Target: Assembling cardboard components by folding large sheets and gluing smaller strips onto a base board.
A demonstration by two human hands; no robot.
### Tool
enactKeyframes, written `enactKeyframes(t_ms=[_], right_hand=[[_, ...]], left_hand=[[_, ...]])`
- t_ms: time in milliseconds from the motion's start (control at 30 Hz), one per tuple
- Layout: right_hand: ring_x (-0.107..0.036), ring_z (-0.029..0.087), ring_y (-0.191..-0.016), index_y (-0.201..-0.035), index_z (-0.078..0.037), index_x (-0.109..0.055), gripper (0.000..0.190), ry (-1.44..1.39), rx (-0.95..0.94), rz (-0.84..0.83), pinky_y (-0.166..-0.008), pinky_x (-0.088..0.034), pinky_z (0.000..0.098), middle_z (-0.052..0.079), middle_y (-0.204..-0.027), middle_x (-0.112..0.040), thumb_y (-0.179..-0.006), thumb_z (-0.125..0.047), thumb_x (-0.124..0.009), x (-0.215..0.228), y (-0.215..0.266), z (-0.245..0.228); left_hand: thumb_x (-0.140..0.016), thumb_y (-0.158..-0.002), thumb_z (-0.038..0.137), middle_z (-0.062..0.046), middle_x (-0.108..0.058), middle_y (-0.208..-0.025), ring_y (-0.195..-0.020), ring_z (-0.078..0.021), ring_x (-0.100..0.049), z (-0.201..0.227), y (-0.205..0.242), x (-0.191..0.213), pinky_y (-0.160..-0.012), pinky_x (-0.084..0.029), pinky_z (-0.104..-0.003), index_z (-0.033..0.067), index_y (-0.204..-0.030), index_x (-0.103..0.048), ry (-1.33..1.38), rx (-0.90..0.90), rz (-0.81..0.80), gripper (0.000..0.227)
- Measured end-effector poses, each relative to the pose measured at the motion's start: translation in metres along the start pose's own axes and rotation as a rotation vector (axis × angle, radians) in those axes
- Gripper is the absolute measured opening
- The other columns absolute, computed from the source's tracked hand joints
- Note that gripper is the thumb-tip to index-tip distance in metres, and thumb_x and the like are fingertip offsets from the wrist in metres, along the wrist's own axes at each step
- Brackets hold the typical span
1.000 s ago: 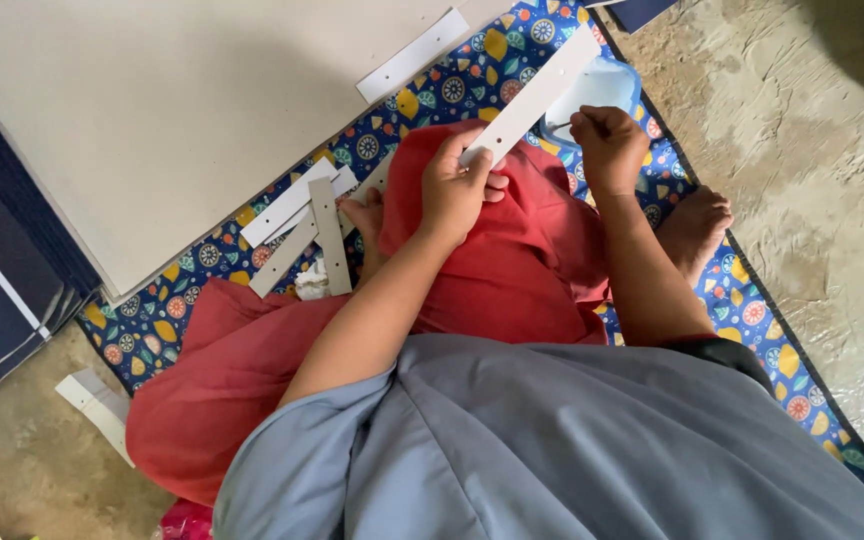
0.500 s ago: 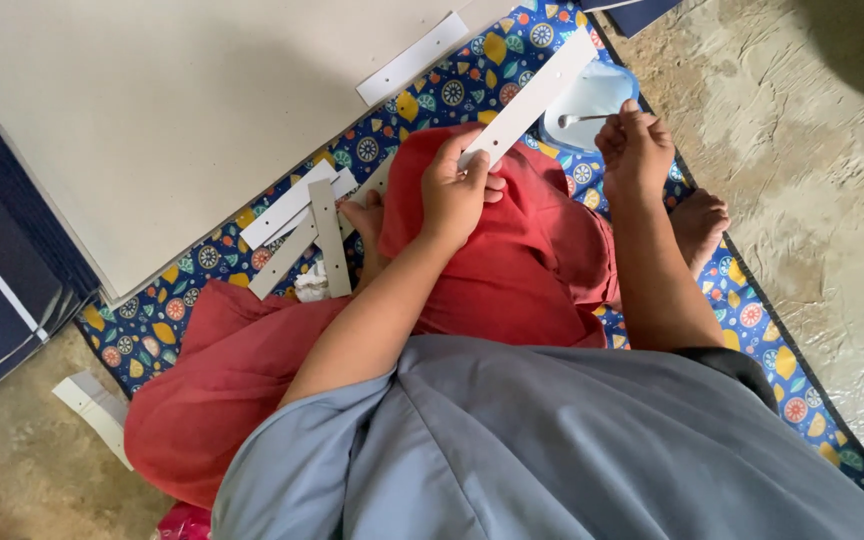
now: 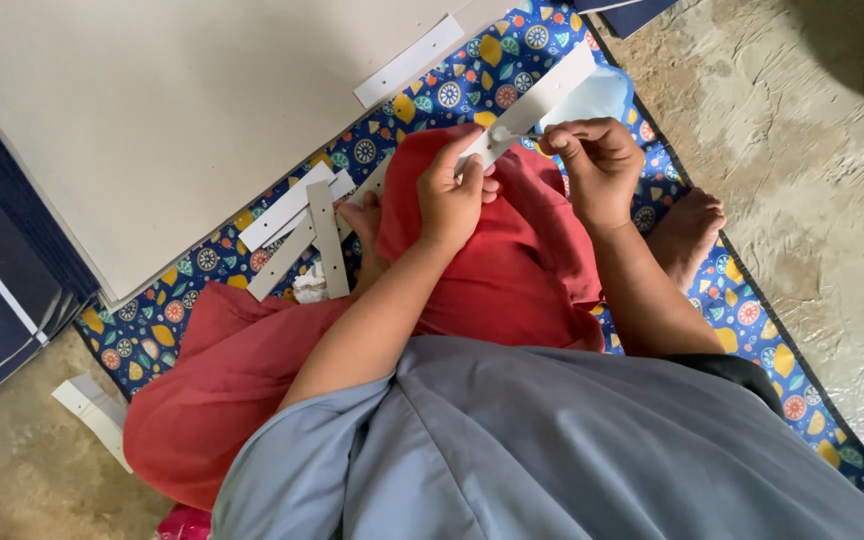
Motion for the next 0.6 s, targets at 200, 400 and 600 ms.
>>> enactKeyframes(t_ms=[200, 400, 600], right_hand=[[-0.076, 0.03, -0.08, -0.098, 0.01, -0.063, 0.014, 0.082, 0.132, 0.126, -0.075, -0.065, 0.0448, 0.028, -0.09, -0.073, -0.102, 0.004, -0.076, 0.023, -0.02, -0.002], [-0.075, 0.029, -0.073, -0.094, 0.008, -0.068, 0.012, 0.163, 0.132, 0.071, -0.069, -0.064, 0.0424, 0.026, -0.085, -0.074, -0.099, 0.005, -0.078, 0.003, -0.007, -0.017], [-0.075, 0.028, -0.077, -0.094, 0.013, -0.066, 0.015, 0.143, 0.148, 0.033, -0.07, -0.063, 0.0438, 0.027, -0.084, -0.073, -0.095, 0.011, -0.081, -0.006, 0.006, -0.022]], left_hand=[[-0.056, -0.1, 0.001, -0.024, -0.077, -0.093, -0.067, -0.0209, -0.078, -0.001, -0.001, -0.001, -0.056, -0.07, -0.029, 0.0134, -0.128, -0.071, 0.028, 0.021, -0.041, 0.033], [-0.054, -0.1, 0.0, -0.024, -0.077, -0.092, -0.065, -0.0207, -0.078, -0.005, -0.003, 0.002, -0.055, -0.07, -0.028, 0.0138, -0.128, -0.071, 0.051, 0.007, -0.023, 0.035], [-0.053, -0.099, 0.001, -0.025, -0.077, -0.091, -0.065, -0.0215, -0.078, -0.008, -0.004, 0.002, -0.054, -0.07, -0.028, 0.0121, -0.128, -0.07, 0.08, 0.026, -0.023, 0.035]])
Point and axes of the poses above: each hand's wrist, its own y-axis away from the middle knuckle, its own x-axis out of the back of the hand, z = x × y, the point moved 4 cm from there along -y, towards the middle knuckle
